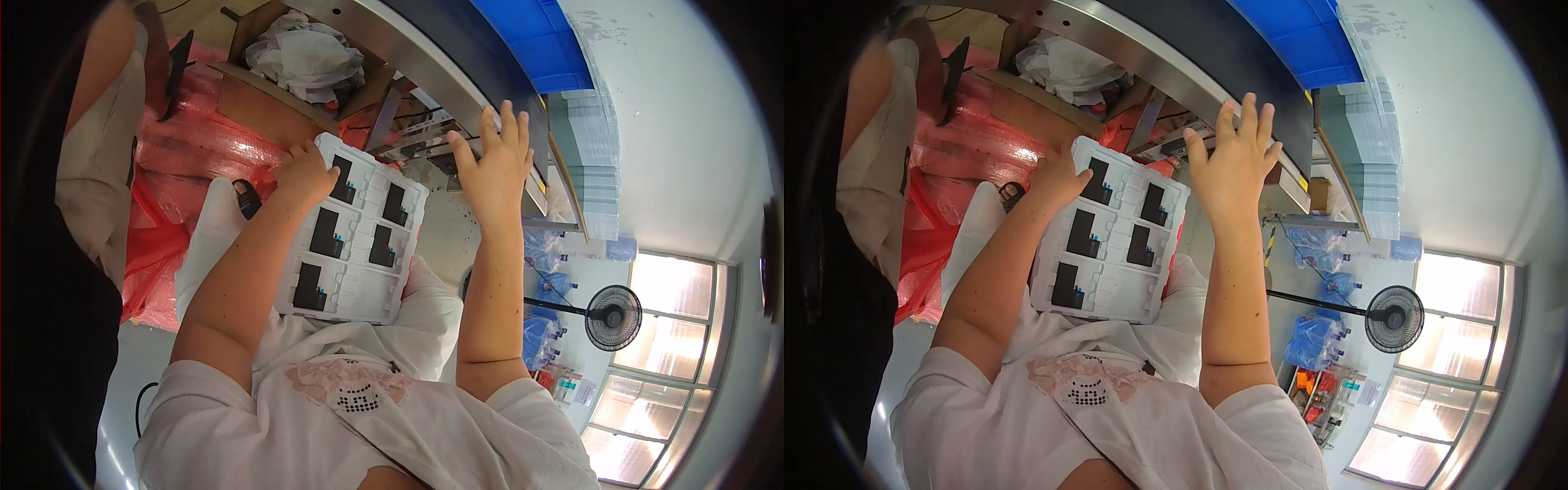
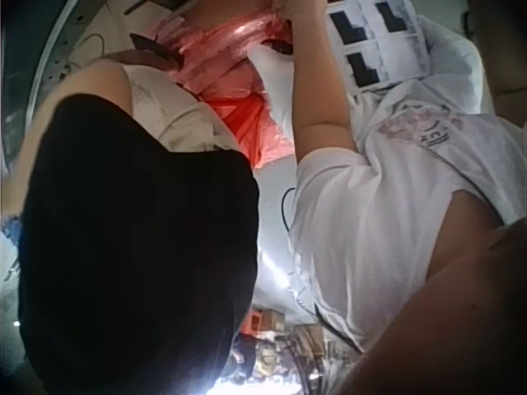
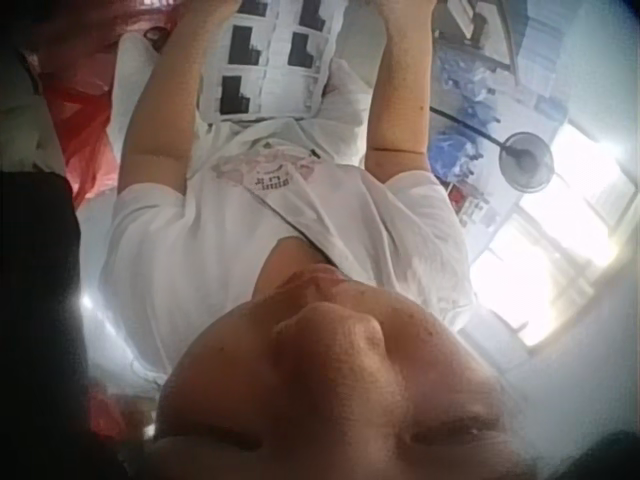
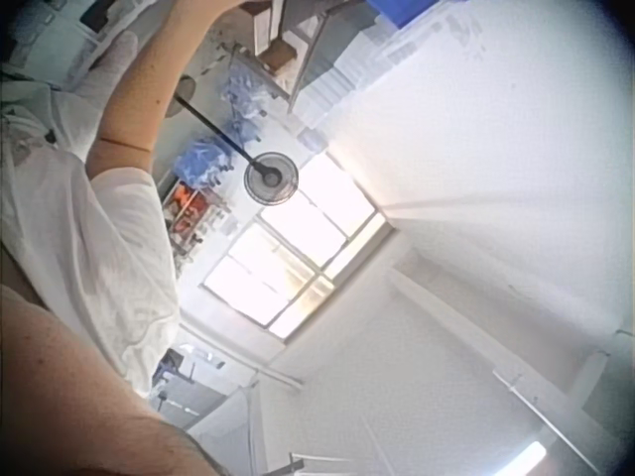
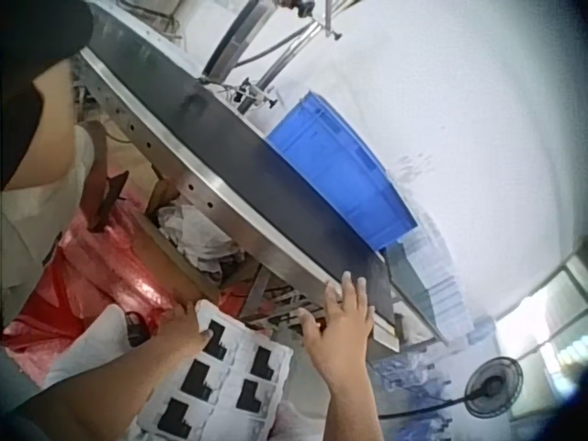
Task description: The person repeatedly picks up small black electronic components from a conveyor belt and places them into the compartments of a white plastic tray. The person then stacks the filled trays on their lap and periodically moves the stack to the side.
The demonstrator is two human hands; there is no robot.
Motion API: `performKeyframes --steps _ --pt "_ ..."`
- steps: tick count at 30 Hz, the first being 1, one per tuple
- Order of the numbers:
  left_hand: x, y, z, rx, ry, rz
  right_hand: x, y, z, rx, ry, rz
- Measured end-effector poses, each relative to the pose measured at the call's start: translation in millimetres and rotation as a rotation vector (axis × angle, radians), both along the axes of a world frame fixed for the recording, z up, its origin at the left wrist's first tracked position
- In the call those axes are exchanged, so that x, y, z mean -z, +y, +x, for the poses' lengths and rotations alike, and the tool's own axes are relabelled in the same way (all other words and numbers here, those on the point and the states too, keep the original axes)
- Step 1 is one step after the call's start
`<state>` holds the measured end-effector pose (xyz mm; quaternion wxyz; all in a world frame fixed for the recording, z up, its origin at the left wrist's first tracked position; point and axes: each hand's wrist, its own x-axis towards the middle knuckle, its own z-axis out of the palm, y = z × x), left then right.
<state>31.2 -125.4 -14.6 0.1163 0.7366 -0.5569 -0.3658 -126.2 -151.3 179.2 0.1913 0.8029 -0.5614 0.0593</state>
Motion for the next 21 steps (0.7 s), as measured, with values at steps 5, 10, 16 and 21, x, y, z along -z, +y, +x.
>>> performKeyframes --steps 5,10,16,21 --pt "-4.3 0.9 1.1 0.000 -0.006 0.017 -1.3 -1.5 0.6 -0.004 0.011 0.032" --pt "-4.0 0.7 1.0 -0.003 0.009 0.011 -1.6 -2.9 -0.5 -0.018 -0.001 0.046" --pt "-4.0 0.5 1.3 -0.005 0.018 0.009 -2.6 -3.0 1.7 -0.021 0.015 0.040" --pt "-2.9 0.7 1.5 -0.023 0.016 0.002 -0.5 -2.1 1.2 -0.021 0.036 0.042"
